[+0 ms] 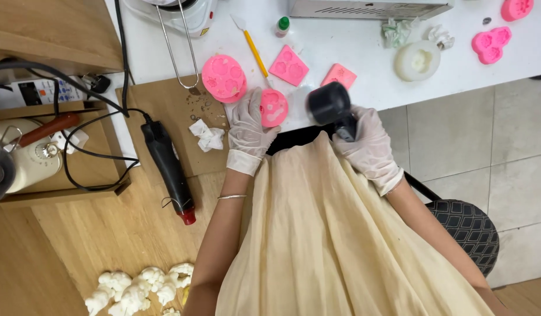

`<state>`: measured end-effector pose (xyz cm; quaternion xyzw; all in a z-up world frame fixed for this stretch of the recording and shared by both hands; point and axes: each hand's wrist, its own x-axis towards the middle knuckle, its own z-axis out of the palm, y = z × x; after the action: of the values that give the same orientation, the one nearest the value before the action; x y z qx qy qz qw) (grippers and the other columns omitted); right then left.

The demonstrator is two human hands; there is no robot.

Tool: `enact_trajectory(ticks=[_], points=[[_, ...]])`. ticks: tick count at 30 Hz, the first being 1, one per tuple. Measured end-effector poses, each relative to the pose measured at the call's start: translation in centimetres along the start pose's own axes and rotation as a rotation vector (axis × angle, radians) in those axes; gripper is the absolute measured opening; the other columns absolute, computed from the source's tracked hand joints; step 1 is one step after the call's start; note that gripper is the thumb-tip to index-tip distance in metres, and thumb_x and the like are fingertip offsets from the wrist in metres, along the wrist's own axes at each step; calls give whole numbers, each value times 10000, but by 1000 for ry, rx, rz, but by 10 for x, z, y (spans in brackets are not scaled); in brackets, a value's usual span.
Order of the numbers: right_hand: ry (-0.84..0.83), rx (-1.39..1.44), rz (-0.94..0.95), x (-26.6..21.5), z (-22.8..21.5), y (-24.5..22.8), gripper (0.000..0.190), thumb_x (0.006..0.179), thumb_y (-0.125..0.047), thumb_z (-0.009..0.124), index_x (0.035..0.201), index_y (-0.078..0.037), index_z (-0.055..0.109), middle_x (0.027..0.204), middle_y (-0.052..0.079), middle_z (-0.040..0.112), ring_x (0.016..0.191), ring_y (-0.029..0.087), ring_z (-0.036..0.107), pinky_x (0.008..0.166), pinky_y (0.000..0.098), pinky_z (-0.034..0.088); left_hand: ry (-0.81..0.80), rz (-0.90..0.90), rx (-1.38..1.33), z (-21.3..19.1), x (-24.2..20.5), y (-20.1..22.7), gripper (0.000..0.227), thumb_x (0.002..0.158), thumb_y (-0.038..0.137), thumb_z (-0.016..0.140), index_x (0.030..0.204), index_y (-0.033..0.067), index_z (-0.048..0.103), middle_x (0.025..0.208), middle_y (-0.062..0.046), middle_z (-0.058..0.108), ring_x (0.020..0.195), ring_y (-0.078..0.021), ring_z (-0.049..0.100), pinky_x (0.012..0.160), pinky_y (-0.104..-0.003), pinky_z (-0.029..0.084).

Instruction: Making small wax figures and refining them in silicone molds using a sculpting tool.

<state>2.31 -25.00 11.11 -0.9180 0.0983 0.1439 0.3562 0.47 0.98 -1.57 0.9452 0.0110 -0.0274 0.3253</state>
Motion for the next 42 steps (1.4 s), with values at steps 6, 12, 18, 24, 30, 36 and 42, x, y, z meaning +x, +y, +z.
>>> enact_trajectory(ticks=[6, 12, 18, 24, 30, 36, 42], points=[[19, -287, -295, 1, 20, -8, 431, 759, -245, 847, 1141, -152, 672, 1122, 176, 593, 997, 381, 662, 817, 457, 543, 78, 21, -46, 3, -1, -1, 1096, 646, 324, 915, 1549, 71, 350, 1499, -159, 451, 1359, -367, 452, 1162, -476, 365], [-287, -326, -265, 4, 30, -25, 489, 809, -326, 796, 1210, -132, 595, 988, 157, 722, 932, 380, 703, 783, 483, 534, 117, 37, -60, 8, -4, -8, 1019, 771, 330, 897, 1597, 85, 354, 1569, -119, 461, 1414, -317, 469, 1218, -434, 365], [-88, -164, -117, 10, 28, -13, 547, 844, -333, 783, 1276, -109, 533, 969, 158, 724, 880, 367, 714, 748, 456, 552, 144, 80, -96, 6, -9, -8, 1099, 725, 507, 890, 1561, 50, 343, 1553, -143, 426, 1401, -325, 433, 1178, -458, 343], [-114, -252, -247, 9, 35, -21, 477, 815, -334, 812, 1209, -145, 621, 987, 133, 748, 902, 351, 721, 760, 452, 553, 183, 90, -33, 9, -8, -6, 1067, 781, 569, 847, 1572, 74, 329, 1570, -124, 420, 1431, -310, 429, 1186, -438, 348], [-241, -405, -417, 13, 34, -39, 454, 735, -298, 828, 1148, -185, 674, 1018, 105, 760, 924, 329, 725, 788, 429, 561, 154, 41, 115, 21, -13, -13, 942, 900, 414, 738, 1677, 98, 307, 1669, -77, 415, 1479, -259, 449, 1254, -411, 373], [-135, -24, -132, 7, 37, -31, 547, 809, -298, 782, 1268, -96, 563, 1014, 98, 753, 938, 294, 728, 805, 403, 556, 121, 141, 122, 4, -12, 5, 966, 912, 660, 679, 1620, 123, 300, 1676, -155, 287, 1502, -321, 353, 1198, -463, 312], [-104, -34, -106, 5, 33, -20, 527, 830, -314, 796, 1268, -136, 564, 1008, 79, 765, 944, 272, 751, 827, 381, 565, 37, 137, 160, -5, -21, 10, 1013, 899, 679, 623, 1636, 91, 253, 1696, -169, 226, 1579, -318, 196, 1279, -534, 100]])
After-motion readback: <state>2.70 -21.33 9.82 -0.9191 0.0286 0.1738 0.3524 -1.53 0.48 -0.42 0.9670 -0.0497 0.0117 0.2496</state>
